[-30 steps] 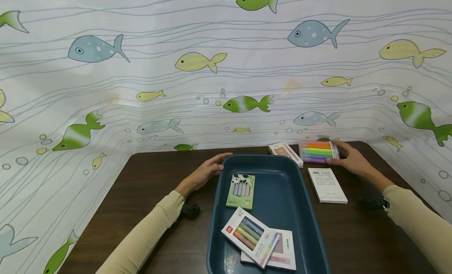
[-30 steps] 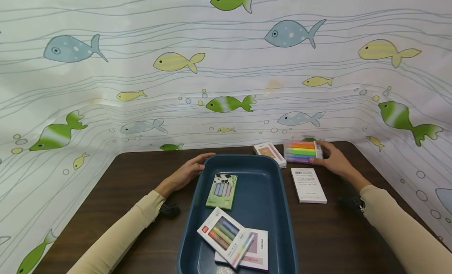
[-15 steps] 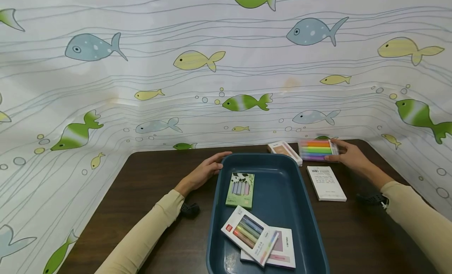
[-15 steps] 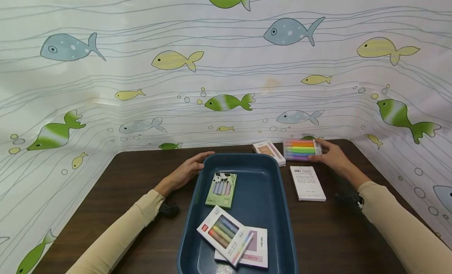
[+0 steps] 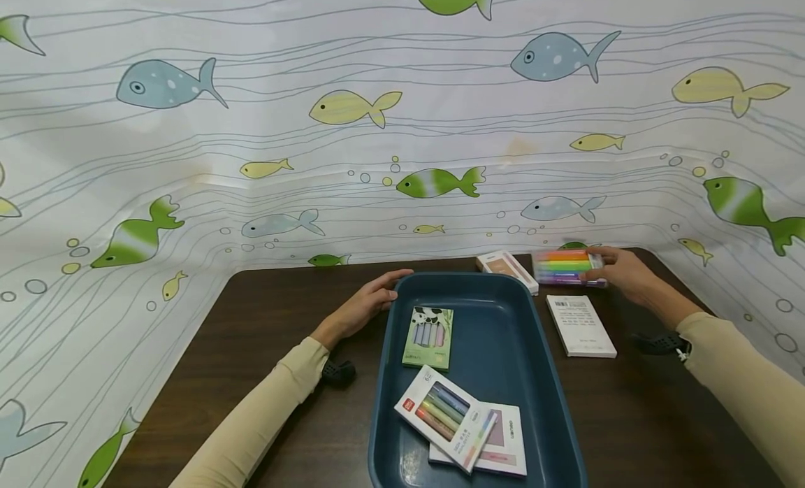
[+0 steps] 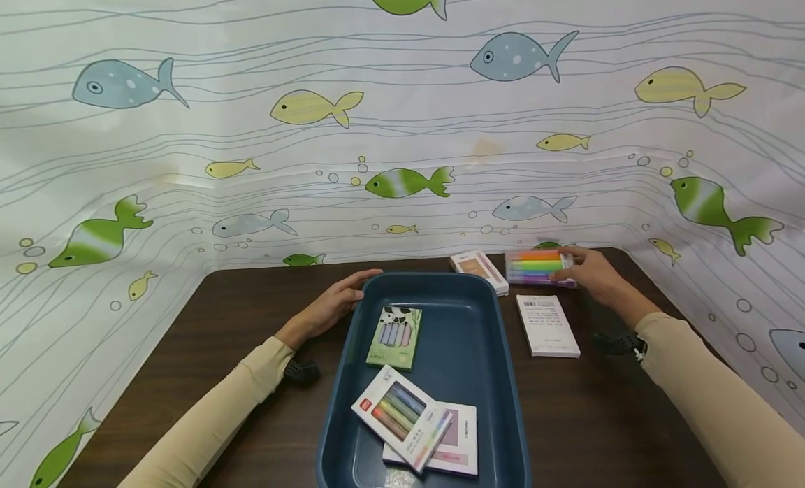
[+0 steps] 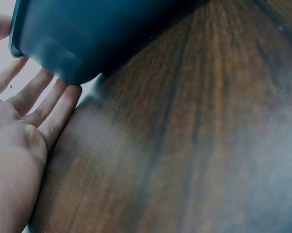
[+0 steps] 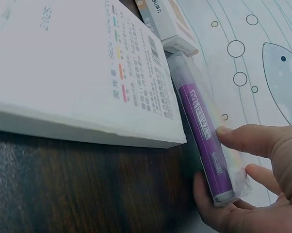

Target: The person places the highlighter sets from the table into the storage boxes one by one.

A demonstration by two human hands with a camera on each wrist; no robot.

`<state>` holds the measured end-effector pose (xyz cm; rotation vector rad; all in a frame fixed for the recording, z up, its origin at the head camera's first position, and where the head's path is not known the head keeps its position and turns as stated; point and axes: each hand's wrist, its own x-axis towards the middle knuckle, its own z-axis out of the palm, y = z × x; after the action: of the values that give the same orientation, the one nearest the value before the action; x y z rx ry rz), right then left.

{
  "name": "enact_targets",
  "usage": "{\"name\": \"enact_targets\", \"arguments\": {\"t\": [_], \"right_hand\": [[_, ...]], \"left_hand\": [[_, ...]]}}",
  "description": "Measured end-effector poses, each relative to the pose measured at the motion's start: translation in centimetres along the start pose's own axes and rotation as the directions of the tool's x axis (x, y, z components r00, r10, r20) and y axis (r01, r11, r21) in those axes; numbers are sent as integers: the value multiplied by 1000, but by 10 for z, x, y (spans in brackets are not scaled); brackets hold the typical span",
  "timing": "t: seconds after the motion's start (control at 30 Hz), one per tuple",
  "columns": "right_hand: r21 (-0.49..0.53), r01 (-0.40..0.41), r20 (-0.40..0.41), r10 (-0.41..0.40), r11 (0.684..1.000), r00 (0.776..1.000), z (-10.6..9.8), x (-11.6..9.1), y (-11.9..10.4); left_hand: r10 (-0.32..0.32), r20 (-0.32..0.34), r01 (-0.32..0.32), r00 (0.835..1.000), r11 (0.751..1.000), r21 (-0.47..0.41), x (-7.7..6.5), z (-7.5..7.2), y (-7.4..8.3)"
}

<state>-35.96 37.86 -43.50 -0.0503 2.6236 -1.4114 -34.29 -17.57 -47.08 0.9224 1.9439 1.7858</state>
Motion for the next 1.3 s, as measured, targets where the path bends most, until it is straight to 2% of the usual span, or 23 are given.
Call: {"name": "enact_targets", "arguments": {"t": [0.13,0.3,0.8,0.97,1.07,1.3], "right_hand": [[35,2,-6,-2,999,1000,0,-2,-1],[126,-4,-3,4,992,1000,-2,-2,3],[338,13,-5,-12,941,1000,-4,-4,-1],[467,-4,8,0,884,1000,-4,-8,-12],[546,-8,27,-8,837,1000,-3,-12,-25],[645,10,35,-43,764,998,6,-20,-53]], "left_hand": [[-1,-2,1,1000,1000,2,0,0,1],[-3,-4,3,1000,1000,9,0,1,2],[5,0,-5,1000,1000,11,-1,2,1],[0,8,-1,1000,1000,3,-1,1,1],[-4,4,4,1000,1000,-2,-1,1,1],[-4,7,4,1000,1000,4,0,0,1]]}}
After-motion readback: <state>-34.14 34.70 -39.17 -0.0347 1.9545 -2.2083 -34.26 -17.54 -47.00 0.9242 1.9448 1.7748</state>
